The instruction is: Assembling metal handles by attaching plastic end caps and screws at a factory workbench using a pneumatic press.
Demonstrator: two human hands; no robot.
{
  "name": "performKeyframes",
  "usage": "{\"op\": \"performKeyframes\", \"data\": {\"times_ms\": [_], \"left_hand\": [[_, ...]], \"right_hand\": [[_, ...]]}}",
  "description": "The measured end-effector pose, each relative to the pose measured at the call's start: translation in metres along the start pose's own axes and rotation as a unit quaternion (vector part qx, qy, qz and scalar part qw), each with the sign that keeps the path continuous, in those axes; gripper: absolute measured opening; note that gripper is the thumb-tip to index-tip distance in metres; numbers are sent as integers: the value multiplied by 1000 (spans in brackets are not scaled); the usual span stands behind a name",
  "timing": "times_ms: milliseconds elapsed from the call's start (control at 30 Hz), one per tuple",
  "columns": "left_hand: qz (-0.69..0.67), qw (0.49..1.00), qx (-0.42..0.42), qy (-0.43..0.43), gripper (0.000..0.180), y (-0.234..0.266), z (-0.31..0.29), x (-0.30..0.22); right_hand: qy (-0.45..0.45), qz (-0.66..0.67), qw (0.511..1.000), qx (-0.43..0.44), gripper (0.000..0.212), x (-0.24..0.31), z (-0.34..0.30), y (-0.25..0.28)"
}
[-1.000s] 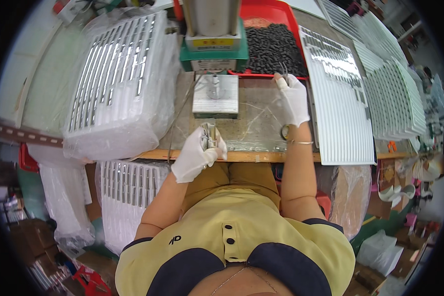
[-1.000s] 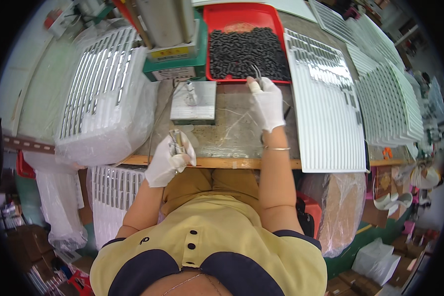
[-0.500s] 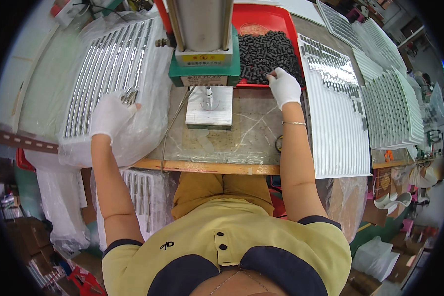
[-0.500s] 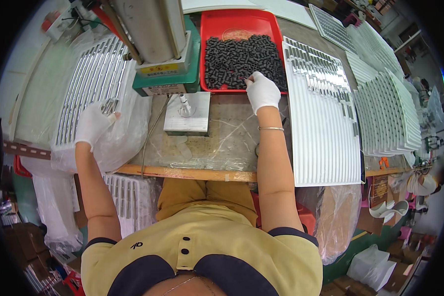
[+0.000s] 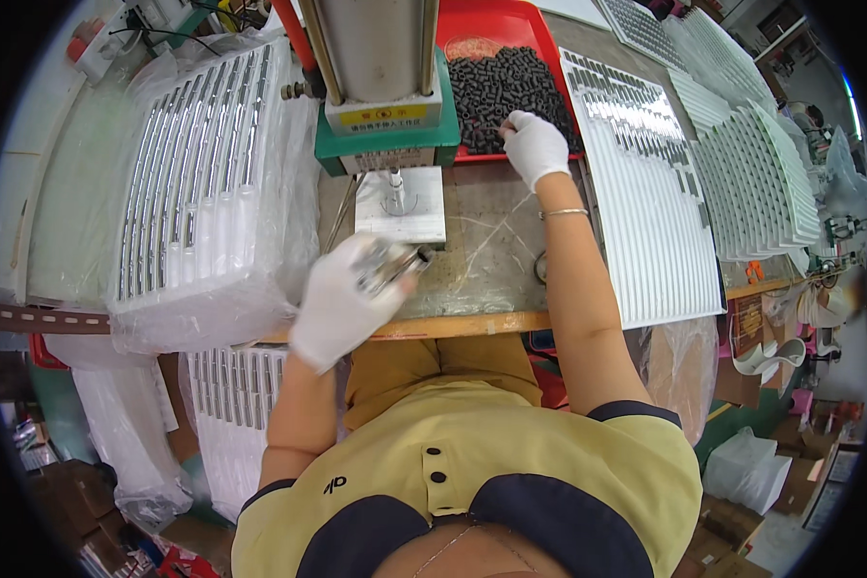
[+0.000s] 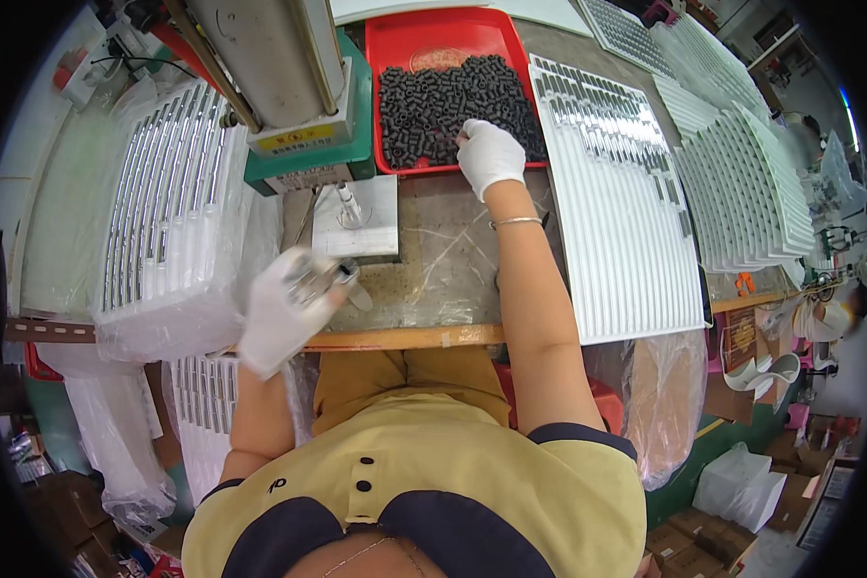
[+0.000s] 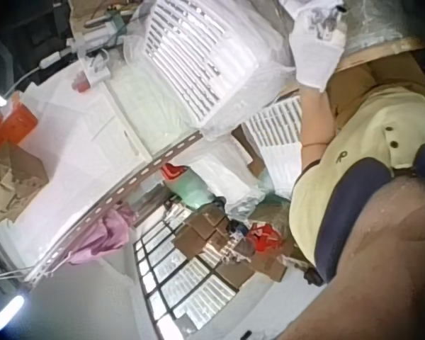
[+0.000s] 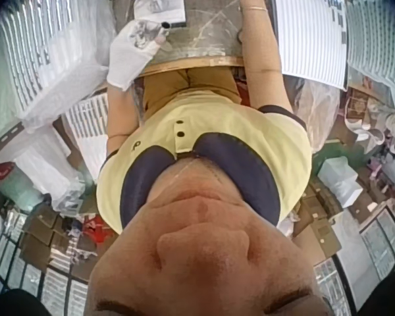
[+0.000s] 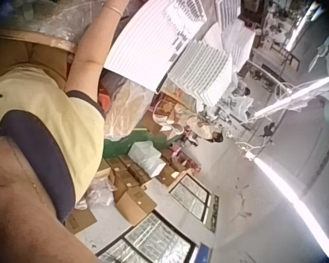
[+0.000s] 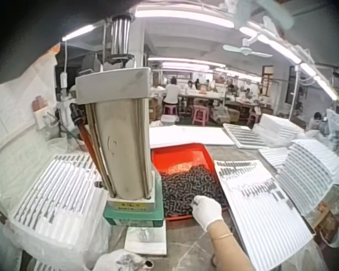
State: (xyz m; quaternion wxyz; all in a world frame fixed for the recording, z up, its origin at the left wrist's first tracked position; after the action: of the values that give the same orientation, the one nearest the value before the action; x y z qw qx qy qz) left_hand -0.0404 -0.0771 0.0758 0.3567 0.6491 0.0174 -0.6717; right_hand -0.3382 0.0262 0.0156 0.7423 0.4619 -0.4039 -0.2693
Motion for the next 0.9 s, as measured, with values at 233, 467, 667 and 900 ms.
{"op": "performKeyframes", "data": {"times_ms": [233,467,667,900], "left_hand": [[-103,989,-25,100,24,-72,26,34],[-66,998,2,-15,24,-127,25,10],[-45,999,15,-22,19,-146,16,14],[-197,968,57,147,19,-149,6,43]], "right_hand": [[19,324,936,138,10,30,-110,97],[97,107,977,155,18,22,-148,122],[-82,194,978,0,27,-110,-124,164],[-388,-65,911,-121,53,-349,-92,169]]}}
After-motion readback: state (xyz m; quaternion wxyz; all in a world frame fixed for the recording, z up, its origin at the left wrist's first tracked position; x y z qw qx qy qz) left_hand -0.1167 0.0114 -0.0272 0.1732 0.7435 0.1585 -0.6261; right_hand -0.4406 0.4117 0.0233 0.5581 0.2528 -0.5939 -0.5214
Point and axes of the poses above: each hand's wrist, its own z-axis towards the middle knuckle, its own y-axis out of the back of the hand, x = y × z, the point moved 8 cm from there along z, towards the middle knuckle, and after that the axes turned 4 degrees about -x, right-handed, at the moved point
